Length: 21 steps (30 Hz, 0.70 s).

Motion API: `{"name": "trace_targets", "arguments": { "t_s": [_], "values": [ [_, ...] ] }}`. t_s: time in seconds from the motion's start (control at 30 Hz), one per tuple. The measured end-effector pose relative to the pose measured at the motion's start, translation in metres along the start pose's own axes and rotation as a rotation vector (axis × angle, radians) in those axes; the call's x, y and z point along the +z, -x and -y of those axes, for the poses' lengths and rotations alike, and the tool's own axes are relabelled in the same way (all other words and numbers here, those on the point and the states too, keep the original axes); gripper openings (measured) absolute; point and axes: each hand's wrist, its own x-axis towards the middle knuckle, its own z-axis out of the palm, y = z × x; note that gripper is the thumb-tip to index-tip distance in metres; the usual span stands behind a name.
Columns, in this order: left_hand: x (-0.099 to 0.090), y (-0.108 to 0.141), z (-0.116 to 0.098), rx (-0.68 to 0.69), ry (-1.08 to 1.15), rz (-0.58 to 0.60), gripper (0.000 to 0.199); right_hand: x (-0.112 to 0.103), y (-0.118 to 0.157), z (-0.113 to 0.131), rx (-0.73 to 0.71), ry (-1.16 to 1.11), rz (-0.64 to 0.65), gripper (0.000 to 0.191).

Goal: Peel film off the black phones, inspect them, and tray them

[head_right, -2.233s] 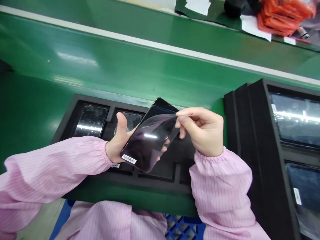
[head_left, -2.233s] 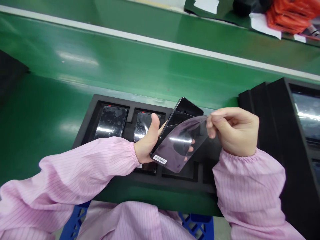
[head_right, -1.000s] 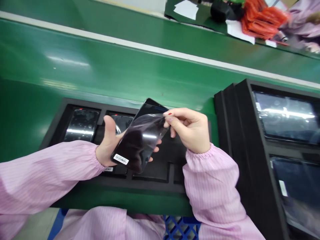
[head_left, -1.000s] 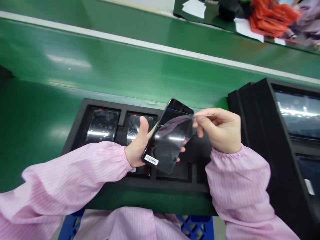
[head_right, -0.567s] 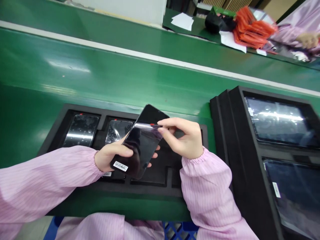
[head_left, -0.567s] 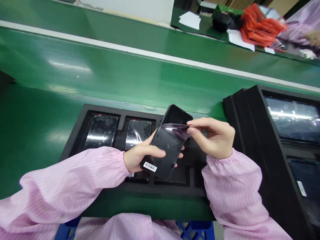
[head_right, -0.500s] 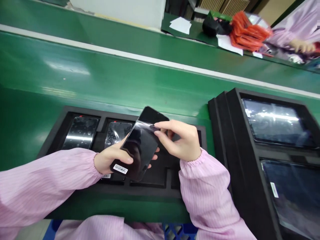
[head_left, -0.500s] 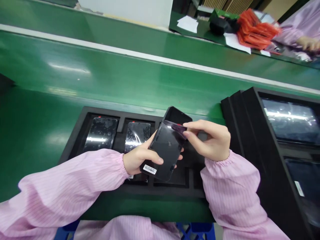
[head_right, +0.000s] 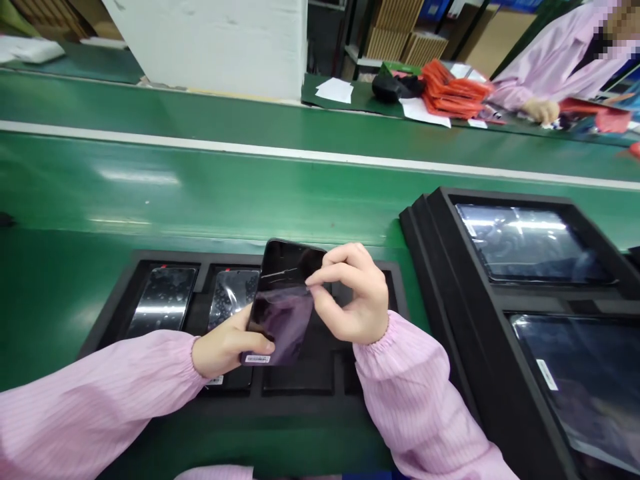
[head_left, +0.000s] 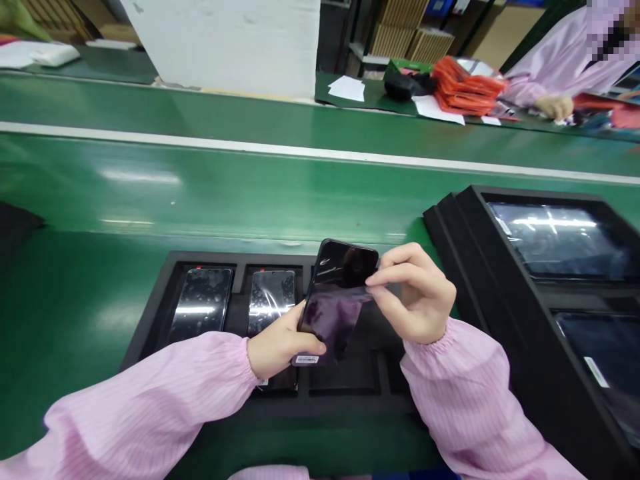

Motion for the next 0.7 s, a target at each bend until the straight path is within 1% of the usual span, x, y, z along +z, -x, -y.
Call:
{"name": "trace_targets", "arguments": {
  "t_s": [0.1,0.23,0.3,0.4,0.47,0.53,0.6,0.7],
  "values": [
    [-0.003,0.000,0.002,0.028,-0.042,0.043,0.054,-0.004,-0.001,0.001,0.041,-0.122,-0.028,0.018],
    [-0.006,0.000,0.004,0.016,-0.054,0.067,0.056,-0.006,-0.002,0.006,0.028,-0.145,-0.032,0.021],
    [-0.004,0.001,0.003,-0.005,-0.017,0.056,0.059,-0.005,-0.002,0.008,-0.009,-0.150,-0.036,0.020],
    [0.000,0.002,-0.001,-0.037,0.086,0.048,0.060,-0.003,-0.002,0.006,-0.104,-0.143,-0.019,0.018],
    [0.002,0.003,-0.003,-0.041,0.158,0.040,0.059,-0.002,-0.002,0.006,-0.113,-0.084,0.006,0.016],
    [0.004,0.003,-0.003,-0.051,0.223,0.017,0.054,-0.003,-0.003,0.010,-0.041,-0.014,0.022,0.015],
    [0.004,0.004,-0.002,-0.093,0.271,0.005,0.049,-0.003,-0.004,0.018,0.101,-0.040,0.050,0.020],
    [0.004,0.004,-0.001,-0.148,0.306,-0.028,0.040,-0.002,-0.007,0.029,0.326,-0.318,0.147,0.029]
  ]
}}
